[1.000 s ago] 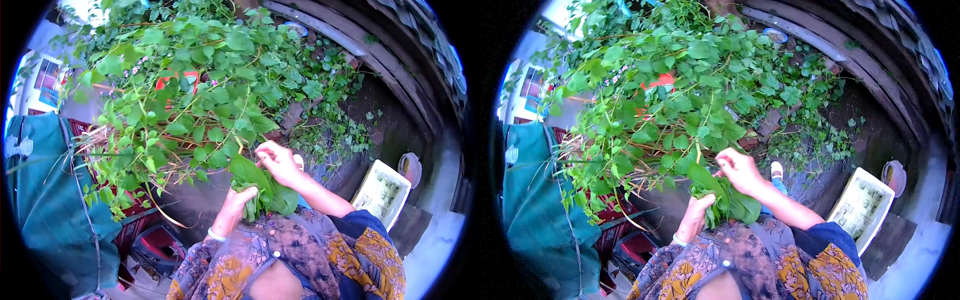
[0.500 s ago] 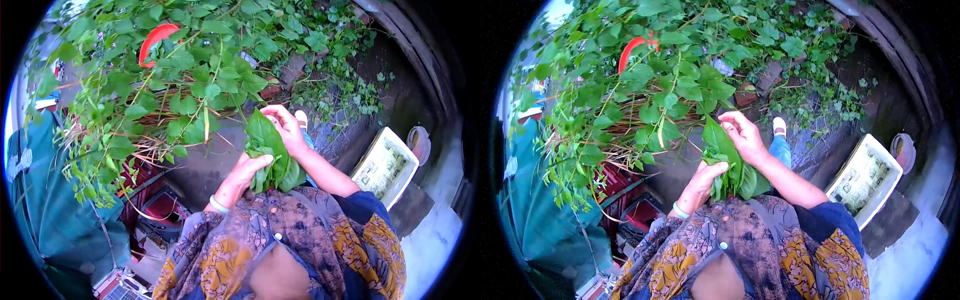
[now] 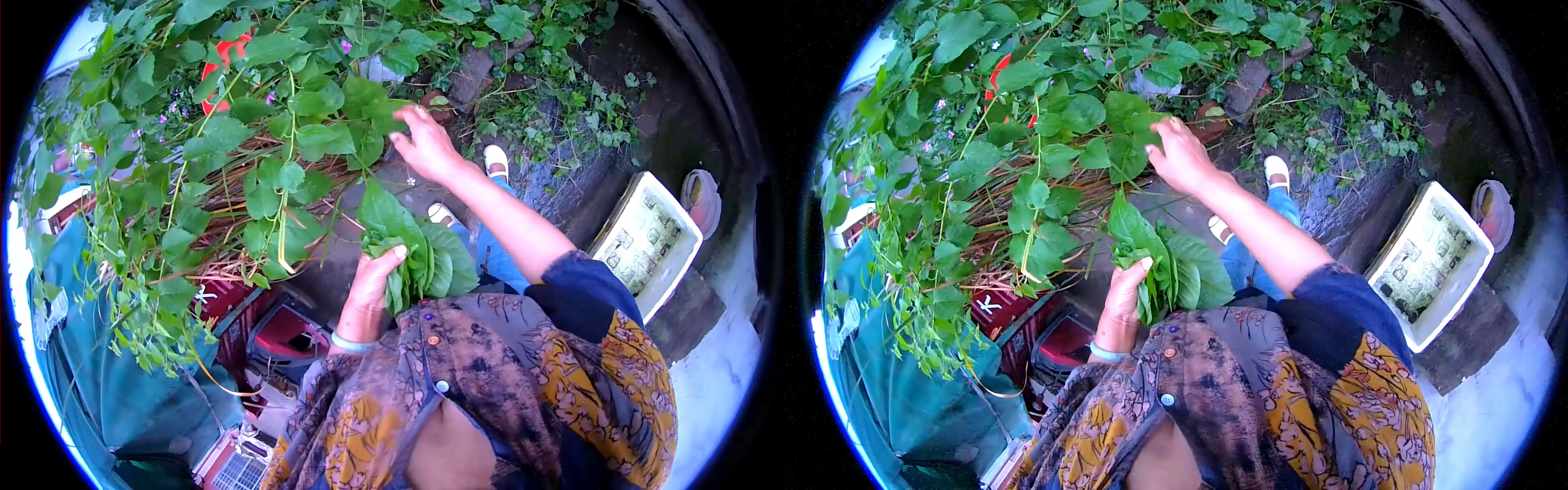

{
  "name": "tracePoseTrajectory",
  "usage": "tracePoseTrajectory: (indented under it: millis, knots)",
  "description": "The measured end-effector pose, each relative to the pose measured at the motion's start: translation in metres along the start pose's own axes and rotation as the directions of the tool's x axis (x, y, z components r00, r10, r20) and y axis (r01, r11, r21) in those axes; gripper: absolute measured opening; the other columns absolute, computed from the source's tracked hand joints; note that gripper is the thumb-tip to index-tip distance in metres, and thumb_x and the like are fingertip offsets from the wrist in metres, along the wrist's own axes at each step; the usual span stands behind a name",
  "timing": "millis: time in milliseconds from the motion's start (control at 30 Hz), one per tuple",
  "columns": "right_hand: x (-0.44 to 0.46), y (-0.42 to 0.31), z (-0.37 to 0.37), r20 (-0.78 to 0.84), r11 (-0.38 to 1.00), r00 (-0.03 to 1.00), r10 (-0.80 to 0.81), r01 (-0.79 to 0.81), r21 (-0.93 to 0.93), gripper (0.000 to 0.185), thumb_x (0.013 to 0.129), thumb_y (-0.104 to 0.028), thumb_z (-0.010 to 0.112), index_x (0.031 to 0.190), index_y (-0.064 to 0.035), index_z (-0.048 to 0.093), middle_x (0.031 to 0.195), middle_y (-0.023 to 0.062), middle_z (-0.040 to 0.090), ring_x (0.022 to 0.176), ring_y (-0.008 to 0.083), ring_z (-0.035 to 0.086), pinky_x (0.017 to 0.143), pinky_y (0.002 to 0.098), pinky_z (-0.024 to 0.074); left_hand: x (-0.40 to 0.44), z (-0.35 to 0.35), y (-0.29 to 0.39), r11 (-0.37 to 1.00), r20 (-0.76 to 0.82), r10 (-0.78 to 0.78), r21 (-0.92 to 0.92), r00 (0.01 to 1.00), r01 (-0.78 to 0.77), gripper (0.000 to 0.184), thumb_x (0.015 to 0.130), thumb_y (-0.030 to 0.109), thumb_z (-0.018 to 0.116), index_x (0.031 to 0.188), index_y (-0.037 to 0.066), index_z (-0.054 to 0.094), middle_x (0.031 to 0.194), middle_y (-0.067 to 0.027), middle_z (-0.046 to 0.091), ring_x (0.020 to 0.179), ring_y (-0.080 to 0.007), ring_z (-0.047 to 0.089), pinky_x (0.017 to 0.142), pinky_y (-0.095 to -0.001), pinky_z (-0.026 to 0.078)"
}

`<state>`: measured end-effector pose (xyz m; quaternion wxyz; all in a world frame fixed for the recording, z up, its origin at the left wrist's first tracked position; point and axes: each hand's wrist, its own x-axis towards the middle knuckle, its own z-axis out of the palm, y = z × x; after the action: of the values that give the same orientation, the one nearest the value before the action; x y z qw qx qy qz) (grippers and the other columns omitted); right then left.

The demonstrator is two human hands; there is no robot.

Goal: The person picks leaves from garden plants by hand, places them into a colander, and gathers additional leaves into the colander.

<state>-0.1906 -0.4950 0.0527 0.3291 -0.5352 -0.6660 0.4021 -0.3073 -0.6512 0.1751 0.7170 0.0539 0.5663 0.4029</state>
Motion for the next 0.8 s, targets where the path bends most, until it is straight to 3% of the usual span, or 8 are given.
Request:
tracePoseTrajectory:
  millis: [200, 233, 333, 367, 467, 500, 600, 800]
  knots:
    - [0.043, 0.006, 0.044, 0.065, 0.98, 0.978, 0.199, -0.198, -0.023, 0.046, 0.082, -0.03, 0.059, 0.111, 0.0046, 0.048, 0.115, 0.0217, 0.048, 0.102, 0.0362, 0.053, 0.086, 0.0434, 0.0443, 0.001, -0.005, -0.006, 0.998, -0.058, -0.047, 0.042, 0.997, 0.049, 0.042, 0.077, 0.01, 0.066, 0.116, 0.004, 0.051, 0.105, -0.0043, 0.059, 0.095, -0.0164, 0.056, 0.086, -0.0305, 0.045]
    - [0.045, 0.009, 0.046, 0.02, 0.983, 0.983, 0.182, -0.181, -0.037, 0.046, 0.08, -0.035, 0.061, 0.107, 0.0011, 0.052, 0.108, 0.0209, 0.054, 0.097, 0.036, 0.056, 0.083, 0.044, 0.0455, 0.002, -0.007, -0.008, 0.998, -0.053, -0.045, 0.047, 0.998, 0.047, 0.042, 0.077, 0.01, 0.066, 0.115, 0.004, 0.052, 0.105, -0.0037, 0.059, 0.095, -0.0158, 0.056, 0.085, -0.0298, 0.045]
    - [0.049, 0.022, 0.04, 0.117, 0.967, 0.961, 0.251, -0.253, -0.001, 0.042, 0.078, -0.038, 0.061, 0.102, -0.0034, 0.057, 0.097, 0.0183, 0.06, 0.091, 0.0355, 0.058, 0.079, 0.0446, 0.0465, 0.004, -0.009, -0.009, 0.997, -0.061, -0.033, 0.067, 0.998, 0.037, 0.04, 0.077, 0.01, 0.066, 0.115, 0.004, 0.052, 0.105, -0.0036, 0.059, 0.095, -0.0158, 0.056, 0.086, -0.0295, 0.045]
    - [0.045, 0.029, 0.045, 0.061, 0.973, 0.971, 0.229, -0.23, 0.015, 0.04, 0.077, -0.039, 0.061, 0.101, -0.0079, 0.059, 0.09, 0.0169, 0.062, 0.089, 0.0348, 0.059, 0.077, 0.0443, 0.0468, 0.005, -0.011, -0.01, 0.997, -0.059, -0.03, 0.074, 0.998, 0.034, 0.04, 0.078, 0.011, 0.065, 0.115, 0.004, 0.053, 0.106, -0.0038, 0.059, 0.096, -0.016, 0.056, 0.086, -0.0299, 0.044]
    - [0.045, 0.045, 0.054, 0.274, 0.982, 0.946, 0.175, -0.188, 0.024, 0.039, 0.078, -0.038, 0.06, 0.103, -0.0082, 0.06, 0.096, 0.0164, 0.062, 0.091, 0.0341, 0.059, 0.078, 0.0431, 0.0469, 0.008, -0.012, -0.009, 0.997, -0.077, -0.059, 0.045, 0.995, 0.062, 0.039, 0.078, 0.011, 0.065, 0.115, 0.004, 0.053, 0.106, -0.0041, 0.059, 0.097, -0.0164, 0.056, 0.087, -0.0304, 0.044]
    - [0.043, 0.044, 0.053, 0.333, 0.945, 0.885, 0.325, -0.314, -0.088, 0.038, 0.078, -0.037, 0.061, 0.102, -0.0085, 0.061, 0.096, 0.0164, 0.062, 0.091, 0.0333, 0.059, 0.079, 0.0413, 0.0471, 0.009, -0.011, -0.008, 0.997, -0.088, -0.062, 0.046, 0.994, 0.066, 0.041, 0.077, 0.011, 0.065, 0.115, 0.004, 0.052, 0.106, -0.0048, 0.059, 0.095, -0.0172, 0.057, 0.086, -0.0312, 0.045]
    - [0.044, 0.058, 0.067, 0.464, 0.964, 0.854, 0.235, -0.264, -0.003, 0.035, 0.078, -0.036, 0.06, 0.098, -0.0076, 0.063, 0.093, 0.0165, 0.063, 0.09, 0.0328, 0.06, 0.08, 0.0401, 0.0471, 0.01, -0.009, -0.008, 0.996, -0.101, -0.072, 0.052, 0.992, 0.077, 0.042, 0.076, 0.01, 0.065, 0.116, 0.003, 0.051, 0.105, -0.0057, 0.059, 0.094, -0.0183, 0.057, 0.085, -0.0321, 0.046]
    - [0.031, 0.054, 0.08, 0.32, 0.963, 0.926, 0.202, -0.247, 0.106, 0.023, 0.076, -0.026, 0.061, 0.089, -0.0065, 0.061, 0.081, 0.0182, 0.062, 0.079, 0.0363, 0.06, 0.07, 0.0432, 0.0474, 0.012, -0.007, -0.004, 0.996, -0.09, -0.057, 0.07, 0.994, 0.063, 0.039, 0.078, 0.01, 0.064, 0.114, 0.004, 0.052, 0.106, -0.0046, 0.059, 0.096, -0.0167, 0.057, 0.086, -0.0309, 0.045]
